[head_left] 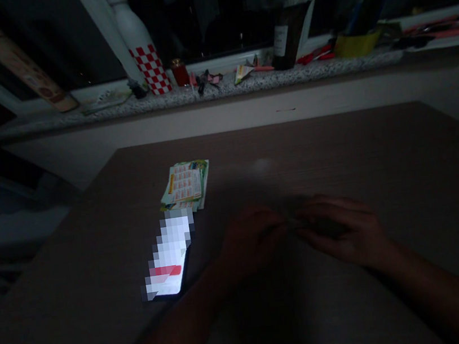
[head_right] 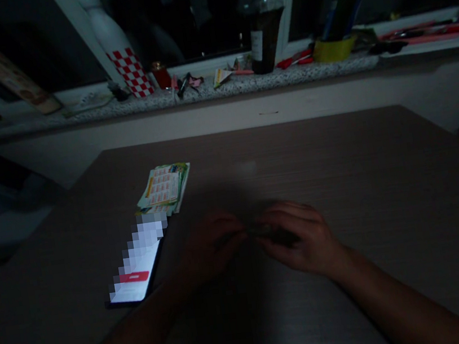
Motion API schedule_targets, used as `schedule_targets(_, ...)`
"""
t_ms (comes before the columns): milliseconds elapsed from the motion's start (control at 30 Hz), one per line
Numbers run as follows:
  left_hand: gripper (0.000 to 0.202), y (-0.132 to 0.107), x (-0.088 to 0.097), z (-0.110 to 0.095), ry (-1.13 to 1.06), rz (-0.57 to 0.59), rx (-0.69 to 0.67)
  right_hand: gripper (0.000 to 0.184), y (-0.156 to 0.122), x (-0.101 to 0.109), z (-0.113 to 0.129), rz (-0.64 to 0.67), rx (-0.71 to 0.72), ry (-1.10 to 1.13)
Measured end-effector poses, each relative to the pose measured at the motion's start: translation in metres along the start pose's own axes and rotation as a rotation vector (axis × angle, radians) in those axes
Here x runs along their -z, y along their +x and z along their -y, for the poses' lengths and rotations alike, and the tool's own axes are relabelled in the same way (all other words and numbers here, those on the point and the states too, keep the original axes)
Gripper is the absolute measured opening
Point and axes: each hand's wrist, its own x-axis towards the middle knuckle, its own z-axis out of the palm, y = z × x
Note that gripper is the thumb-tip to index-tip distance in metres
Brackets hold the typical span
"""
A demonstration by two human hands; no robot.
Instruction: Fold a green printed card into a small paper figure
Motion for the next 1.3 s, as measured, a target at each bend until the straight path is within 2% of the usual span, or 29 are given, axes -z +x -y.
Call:
schedule_targets(133, 0.008, 0.000, -0.002, -0.002, -0.138, -0.083, 0.160, 0.017, 0.000, 0.002, -0.002, -0.015, -0.023, 0.038)
schedule_targets(300, 0.008, -0.001, -0.005, -0.005, -0.212, -0.075, 0.292, 0.008, 0.002, 0.003, 0.000, -0.012, -0.080, 0.099)
schedule_targets(433, 0.010, -0.001, -0.004, -0.007, -0.268, -0.062, 0.380, 0.003, 0.002, 0.004, 0.002, 0.013, -0.177, 0.149)
schedule_targets(733, 0.008, 0.002, -0.001, -0.011, -0.373, -0.081, 0.559, 0.010, 0.001, 0.000, 0.004, 0.054, -0.428, 0.314)
schedule_targets(1000, 0.010, 0.007, -0.002, -0.011, -0.770, -0.103, 0.807, 0.011, 0.005, -0.001, 0.003, 0.087, -0.682, 0.641)
schedule_targets(1167, 0.009, 0.006, -0.004, -0.008, -0.914, -0.100, 0.852, 0.009, 0.005, -0.002, 0.001, 0.079, -0.700, 0.745)
schedule_targets(1300, 0.011, 0.005, -0.005, -0.006, -0.935, -0.104, 0.838, 0.010, 0.005, -0.003, 0.003, 0.058, -0.644, 0.636)
